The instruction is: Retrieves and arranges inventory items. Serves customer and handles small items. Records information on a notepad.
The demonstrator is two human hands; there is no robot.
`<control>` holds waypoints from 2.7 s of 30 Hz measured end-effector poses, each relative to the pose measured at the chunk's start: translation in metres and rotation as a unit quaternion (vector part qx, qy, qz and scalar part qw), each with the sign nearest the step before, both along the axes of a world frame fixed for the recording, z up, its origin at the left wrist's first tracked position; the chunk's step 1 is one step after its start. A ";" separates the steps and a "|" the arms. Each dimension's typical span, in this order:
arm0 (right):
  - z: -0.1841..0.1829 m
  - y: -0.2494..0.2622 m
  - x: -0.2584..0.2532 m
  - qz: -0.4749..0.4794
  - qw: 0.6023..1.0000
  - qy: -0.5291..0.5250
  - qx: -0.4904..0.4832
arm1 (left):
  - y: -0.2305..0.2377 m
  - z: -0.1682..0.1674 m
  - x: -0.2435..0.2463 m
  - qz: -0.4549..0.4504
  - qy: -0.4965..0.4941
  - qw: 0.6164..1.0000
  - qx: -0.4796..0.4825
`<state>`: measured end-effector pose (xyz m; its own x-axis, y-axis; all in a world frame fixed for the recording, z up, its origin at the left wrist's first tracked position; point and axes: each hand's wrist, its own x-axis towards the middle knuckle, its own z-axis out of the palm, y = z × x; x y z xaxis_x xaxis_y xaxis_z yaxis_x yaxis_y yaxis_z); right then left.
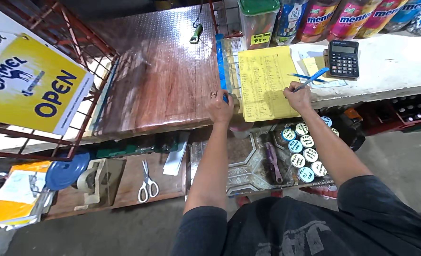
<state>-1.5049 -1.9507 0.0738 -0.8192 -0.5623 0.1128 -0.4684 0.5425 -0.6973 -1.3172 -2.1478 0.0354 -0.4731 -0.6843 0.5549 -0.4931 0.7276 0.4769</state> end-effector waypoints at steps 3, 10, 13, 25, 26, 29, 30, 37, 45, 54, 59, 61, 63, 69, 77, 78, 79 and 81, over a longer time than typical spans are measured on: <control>0.000 0.001 -0.002 -0.007 1.000 -0.004 -0.016 | -0.001 -0.001 -0.001 -0.002 0.003 1.000 -0.004; 0.002 0.002 -0.006 -0.006 0.998 -0.047 -0.052 | -0.002 -0.001 -0.001 0.004 0.016 1.000 -0.026; 0.001 0.008 -0.017 0.008 0.985 -0.112 -0.135 | -0.001 0.001 0.000 -0.003 0.005 1.000 -0.008; 0.015 0.058 -0.030 0.020 0.902 -0.285 -0.322 | 0.001 0.001 0.000 0.001 -0.004 1.000 -0.001; 0.015 0.058 -0.029 0.049 0.885 -0.306 -0.348 | 0.001 0.001 0.000 0.002 -0.005 1.000 -0.002; 0.015 0.048 -0.020 0.131 0.884 -0.288 -0.344 | 0.000 0.000 -0.001 0.003 -0.001 1.000 -0.008; 0.013 0.040 -0.016 0.131 0.899 -0.267 -0.320 | 0.000 0.000 -0.001 0.004 0.000 1.000 -0.010; 0.000 -0.002 0.010 0.138 0.975 -0.069 -0.159 | -0.001 -0.002 -0.001 0.010 -0.001 1.000 -0.017; -0.002 0.004 0.007 0.072 0.975 -0.067 -0.198 | 0.000 -0.001 0.000 0.007 -0.004 1.000 -0.006; -0.005 0.023 -0.026 0.013 0.978 0.002 -0.208 | -0.001 -0.003 -0.001 0.006 0.003 1.000 -0.012; 0.008 0.003 0.007 0.070 0.989 -0.046 -0.122 | -0.001 -0.003 -0.001 0.007 0.011 1.000 -0.018; 0.003 -0.005 0.010 0.093 0.988 -0.051 -0.110 | -0.002 -0.003 -0.001 0.007 0.012 1.000 -0.023; 0.000 -0.010 0.011 0.099 0.991 -0.045 -0.083 | -0.002 -0.003 -0.002 0.009 0.012 1.000 -0.027; -0.003 -0.014 0.010 0.089 0.994 -0.042 -0.053 | -0.002 -0.003 -0.002 0.008 0.003 1.000 -0.015; -0.006 -0.016 0.018 0.115 0.992 0.025 -0.043 | -0.001 0.001 -0.001 -0.004 0.003 1.000 -0.005; -0.006 -0.016 0.019 0.116 0.992 0.032 -0.042 | 0.000 0.001 -0.001 -0.002 0.005 1.000 -0.005; -0.006 -0.016 0.018 0.116 0.992 0.033 -0.045 | 0.001 0.001 -0.001 0.000 0.007 1.000 -0.006; -0.008 -0.015 0.015 0.118 0.992 0.018 -0.050 | 0.001 0.000 -0.001 0.003 0.005 1.000 -0.005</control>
